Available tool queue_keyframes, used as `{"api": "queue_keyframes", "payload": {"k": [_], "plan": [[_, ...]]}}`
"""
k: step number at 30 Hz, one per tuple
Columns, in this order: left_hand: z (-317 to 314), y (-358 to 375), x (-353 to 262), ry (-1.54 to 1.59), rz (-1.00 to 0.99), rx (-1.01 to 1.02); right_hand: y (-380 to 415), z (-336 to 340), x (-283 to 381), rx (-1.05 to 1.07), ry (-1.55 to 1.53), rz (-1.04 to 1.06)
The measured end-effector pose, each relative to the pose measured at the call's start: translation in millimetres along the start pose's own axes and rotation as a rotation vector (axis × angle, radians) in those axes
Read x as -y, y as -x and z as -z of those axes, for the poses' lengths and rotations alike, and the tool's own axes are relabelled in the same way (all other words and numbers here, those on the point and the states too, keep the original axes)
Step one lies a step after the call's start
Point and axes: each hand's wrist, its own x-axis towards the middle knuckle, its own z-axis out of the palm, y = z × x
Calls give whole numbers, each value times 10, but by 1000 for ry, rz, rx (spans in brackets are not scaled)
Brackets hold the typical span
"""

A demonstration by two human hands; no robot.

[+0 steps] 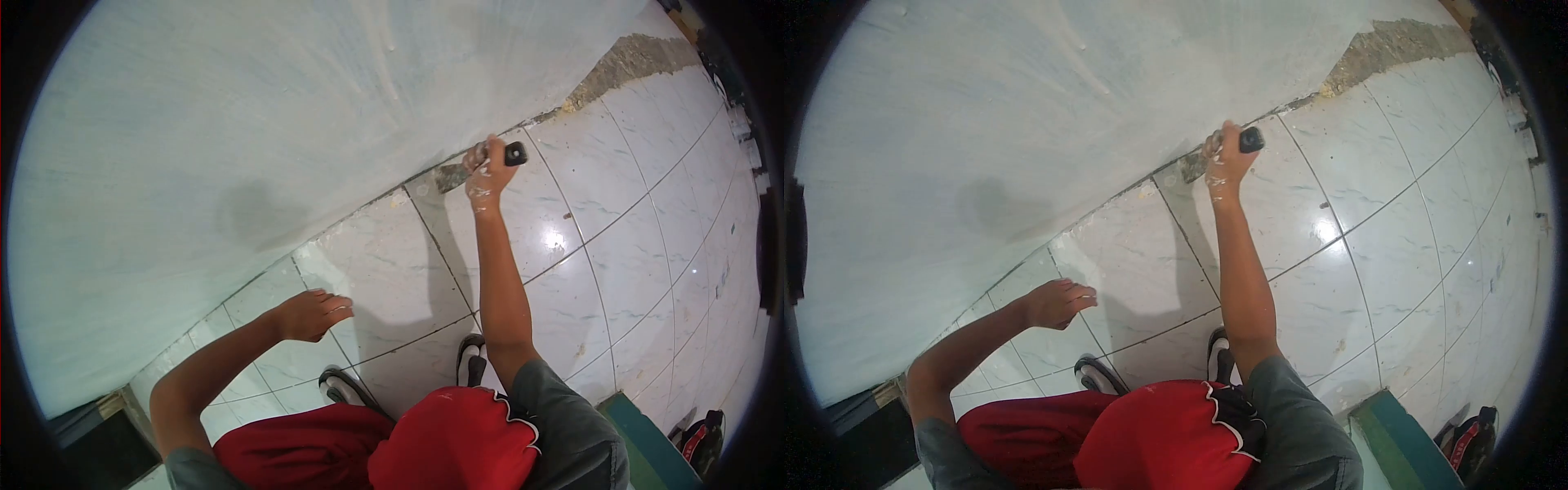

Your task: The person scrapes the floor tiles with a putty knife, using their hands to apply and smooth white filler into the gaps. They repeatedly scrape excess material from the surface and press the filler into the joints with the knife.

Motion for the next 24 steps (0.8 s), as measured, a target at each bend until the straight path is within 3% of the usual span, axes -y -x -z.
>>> {"api": "queue_keyframes", "payload": {"k": [2,3,5,9,11,12,14,15,17,22,24], "plan": [[103,-239,5,-26,-144,49,-48,-43,93,100,-27,25],[153,-390,-3,-24,-145,50,-46,-23,-39,65,14,59],[257,-742,21,-165,-330,157,-8,50,-225,39,20,23],[341,-1275,65,-179,-338,54,38,61,-164,63,43,-18],[308,-1520,127,-119,-170,-165,53,-20,19,95,39,52],[306,-1653,100,-122,-174,-150,11,12,24,84,29,53],[294,-1912,24,12,17,-573,-68,85,27,54,44,38],[258,-2000,-44,14,8,-562,-100,133,-186,-40,39,10],[169,-2072,-180,247,189,-748,-19,97,-212,-25,75,-29],[-237,-1782,-340,299,109,-562,11,-7,-89,169,43,-22],[-263,-1539,-280,94,-184,-197,-13,-47,-220,-28,102,20]]}}
